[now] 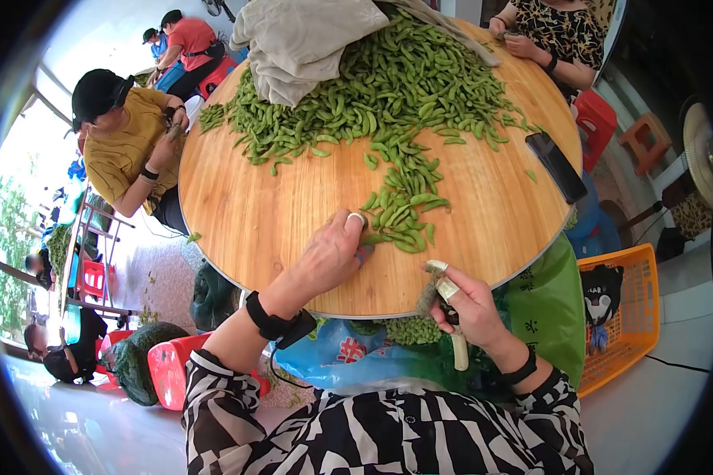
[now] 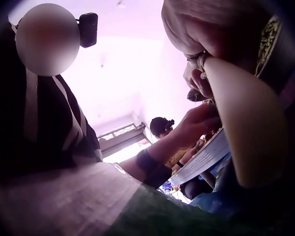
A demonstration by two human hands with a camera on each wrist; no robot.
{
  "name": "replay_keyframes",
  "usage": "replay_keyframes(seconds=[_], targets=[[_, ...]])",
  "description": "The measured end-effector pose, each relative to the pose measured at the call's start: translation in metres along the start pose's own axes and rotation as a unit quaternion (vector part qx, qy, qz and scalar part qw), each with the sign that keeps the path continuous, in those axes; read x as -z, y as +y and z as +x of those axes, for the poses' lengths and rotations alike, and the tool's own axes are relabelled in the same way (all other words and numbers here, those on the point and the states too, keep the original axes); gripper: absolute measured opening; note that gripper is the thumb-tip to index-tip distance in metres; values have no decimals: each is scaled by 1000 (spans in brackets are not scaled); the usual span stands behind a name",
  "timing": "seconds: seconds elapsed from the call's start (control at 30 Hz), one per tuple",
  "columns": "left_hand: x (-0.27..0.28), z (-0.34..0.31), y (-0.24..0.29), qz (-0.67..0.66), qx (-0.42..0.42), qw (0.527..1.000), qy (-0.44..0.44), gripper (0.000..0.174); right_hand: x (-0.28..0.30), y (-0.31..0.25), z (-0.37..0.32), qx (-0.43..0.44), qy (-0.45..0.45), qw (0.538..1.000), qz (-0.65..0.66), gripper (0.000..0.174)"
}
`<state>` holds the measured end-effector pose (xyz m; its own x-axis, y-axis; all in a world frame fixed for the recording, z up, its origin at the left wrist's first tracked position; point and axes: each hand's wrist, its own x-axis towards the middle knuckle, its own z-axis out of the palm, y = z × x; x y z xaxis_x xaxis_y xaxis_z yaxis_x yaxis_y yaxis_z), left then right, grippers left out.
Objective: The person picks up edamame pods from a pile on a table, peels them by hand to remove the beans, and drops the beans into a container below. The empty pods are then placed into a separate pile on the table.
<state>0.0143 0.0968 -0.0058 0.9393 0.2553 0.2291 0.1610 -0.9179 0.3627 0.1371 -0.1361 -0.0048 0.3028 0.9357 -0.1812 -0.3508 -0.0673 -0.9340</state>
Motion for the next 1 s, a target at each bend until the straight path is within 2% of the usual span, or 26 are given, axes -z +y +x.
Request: replay_keyframes(seconds=[0.13, 0.2, 0.23, 0.33, 0.4, 0.43, 0.5, 0.53, 0.57, 0.6, 0.63, 0.7, 0.73, 0.8, 0.83, 0.9, 1.0], targets=[[0, 2, 6, 33, -40, 999, 10, 24, -1, 1, 0, 2, -4, 1000, -13, 39], [-4, 2, 7, 95, -116, 989, 19, 22, -1, 1, 0, -7, -1, 1000, -15, 40], [-6, 2, 6, 94, -116, 989, 18, 22, 0, -1, 0, -8, 0, 1000, -15, 40], [-9, 2, 7, 73, -73, 995, 16, 23, 2, -10, 1, -5, 7, 1000, -19, 40], [-6, 3, 12, -10, -9, 1000, 3, 23, 5, -17, 2, 4, 6, 1000, -1, 38], [-4, 3, 18, -12, -10, 1000, 2, 23, 5, -19, 4, -7, 5, 1000, 2, 38], [3, 5, 33, -153, 125, 980, -35, 18, 3, -18, 8, -16, 2, 1000, 13, 38], [6, 7, 42, -153, 121, 980, -36, 18, 2, -18, 10, -24, 0, 999, 25, 38], [7, 7, 52, -296, 163, 941, -15, 17, 0, -17, 12, -22, 4, 999, 24, 39], [5, 6, 60, -431, 202, 879, 6, 17, -1, -16, 12, -22, 7, 999, 24, 39], [0, 5, 66, -433, 200, 879, 5, 17, -2, -14, 13, -10, 5, 999, 30, 40], [-8, 3, 74, -518, 167, 838, 41, 22, -3, -12, 14, 6, 8, 999, 46, 41], [-9, 3, 76, -518, 167, 838, 41, 22, -3, -13, 14, 5, 8, 999, 46, 41], [-10, 4, 78, -584, 176, 792, 31, 27, -3, -14, 14, 18, -2, 998, 65, 42], [-11, 5, 77, -585, 176, 791, 29, 27, -2, -14, 13, 18, 0, 998, 66, 42], [-13, 4, 74, -635, 181, 751, 22, 31, -1, -14, 11, 9, -24, 993, 114, 43], [-14, 4, 71, -643, 188, 742, 20, 33, 0, -12, 9, -10, -34, 986, 164, 44]])
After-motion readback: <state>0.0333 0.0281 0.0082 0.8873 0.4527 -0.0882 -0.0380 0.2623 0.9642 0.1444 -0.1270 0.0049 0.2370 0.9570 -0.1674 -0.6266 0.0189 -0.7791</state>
